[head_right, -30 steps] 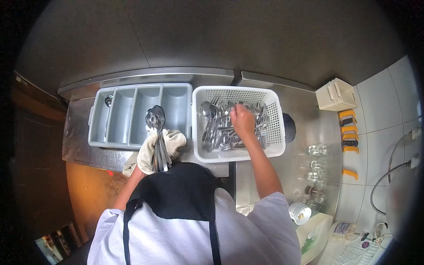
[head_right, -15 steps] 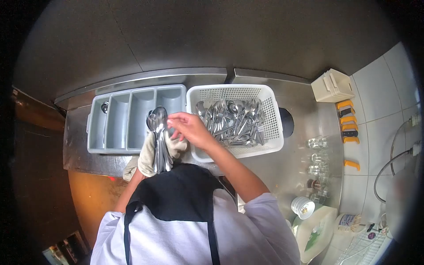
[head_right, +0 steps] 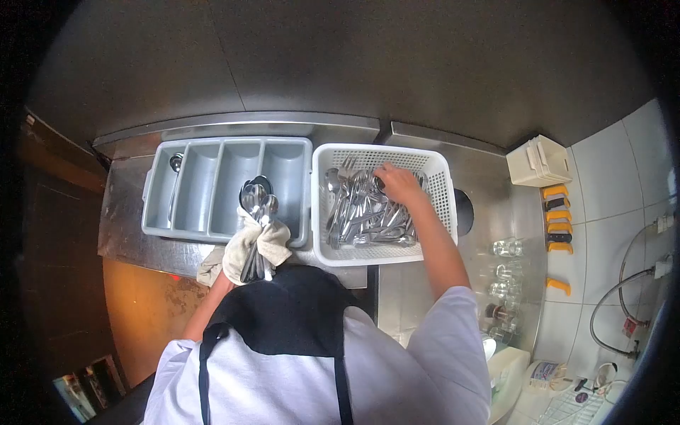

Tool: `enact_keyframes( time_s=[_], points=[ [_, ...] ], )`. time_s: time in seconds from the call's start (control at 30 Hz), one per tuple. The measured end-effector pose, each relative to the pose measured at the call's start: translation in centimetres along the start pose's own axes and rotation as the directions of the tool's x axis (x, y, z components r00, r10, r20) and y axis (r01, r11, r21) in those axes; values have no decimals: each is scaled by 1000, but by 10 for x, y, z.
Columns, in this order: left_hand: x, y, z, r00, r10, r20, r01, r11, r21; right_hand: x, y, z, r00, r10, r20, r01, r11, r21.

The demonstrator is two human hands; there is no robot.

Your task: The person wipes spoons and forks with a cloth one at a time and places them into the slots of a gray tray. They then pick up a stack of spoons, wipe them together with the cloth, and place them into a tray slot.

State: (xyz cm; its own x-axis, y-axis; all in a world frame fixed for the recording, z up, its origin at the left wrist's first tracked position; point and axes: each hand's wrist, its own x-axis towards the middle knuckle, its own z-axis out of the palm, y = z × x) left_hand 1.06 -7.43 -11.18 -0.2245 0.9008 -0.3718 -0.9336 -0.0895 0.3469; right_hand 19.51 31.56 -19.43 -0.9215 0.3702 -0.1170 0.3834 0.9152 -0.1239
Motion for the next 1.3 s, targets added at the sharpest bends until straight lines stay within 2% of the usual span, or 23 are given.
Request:
enact_keyframes(
  time_s=[0.03, 0.1, 0.17, 0.27, 0.37, 0.47, 0.57, 0.6, 0.7, 0.8, 0.9, 0.93, 1.0, 1.03, 1.07, 1.17, 1.23, 1.3],
  points=[
    [0, 0, 1, 1000, 20, -19, -19, 1000, 25, 3, 1, -7, 1000, -25, 19, 25, 1000, 3],
    [1, 2, -7, 999, -12, 42, 13, 1000, -24, 10, 5, -13, 997, -54, 60, 53, 998, 18],
    [-1, 3, -9, 1000, -16, 14, 16, 1000, -13, 16, 8, -15, 993, -63, 103, 59, 997, 41],
    [-2, 3, -8, 993, 24, -112, -17, 998, 64, 21, 11, -19, 986, -127, 109, 120, 990, 72],
    [-1, 2, -7, 992, 37, -121, -31, 998, 53, 17, 7, -34, 994, -107, -8, 107, 990, 92],
    [-2, 6, 1, 995, -19, -93, 20, 1000, 3, 2, -10, -75, 982, 3, -187, 28, 986, 162],
    [0, 7, 1, 993, -66, -94, 59, 996, -70, -20, -23, -107, 895, 113, -432, -35, 982, 185],
    [4, 6, -6, 990, -87, -115, 76, 992, -101, -23, -13, -99, 852, 166, -497, -14, 955, 296],
    [9, 2, -9, 993, -99, -62, 92, 990, -111, -35, -27, -106, 726, 296, -620, -17, 910, 414],
    [9, 1, -8, 993, -82, -84, 86, 995, 52, -34, -18, -83, 706, 441, -555, 59, 743, 666],
    [15, 3, -17, 973, -214, 88, 227, 958, -177, -34, -39, -86, 701, 620, -353, 85, 418, 904],
    [17, 3, -17, 962, -238, 134, 261, 944, -202, -34, -44, -89, 711, 610, -350, 120, 385, 915],
    [19, 0, -13, 976, -196, 99, 215, 943, -256, -34, -59, -95, 738, 580, -344, 189, 312, 931],
    [20, -1, -11, 981, -175, 81, 191, 940, -281, -34, -70, -99, 766, 562, -313, 183, 276, 944],
    [24, -5, -15, 976, -170, 139, 210, 908, -363, -34, -84, -104, 792, 541, -282, 175, 241, 955],
    [28, -6, -22, 976, -126, 179, 173, 946, -274, -33, -139, -120, 857, 456, -241, 157, 214, 964],
    [29, -7, -11, 1000, -21, 17, 22, 999, -30, -27, -178, -123, 896, 389, -212, 149, 186, 971],
    [49, -20, -70, 994, 48, 100, -45, 999, -28, -16, -213, -113, 921, 347, -177, 140, 129, 982]
  ],
)
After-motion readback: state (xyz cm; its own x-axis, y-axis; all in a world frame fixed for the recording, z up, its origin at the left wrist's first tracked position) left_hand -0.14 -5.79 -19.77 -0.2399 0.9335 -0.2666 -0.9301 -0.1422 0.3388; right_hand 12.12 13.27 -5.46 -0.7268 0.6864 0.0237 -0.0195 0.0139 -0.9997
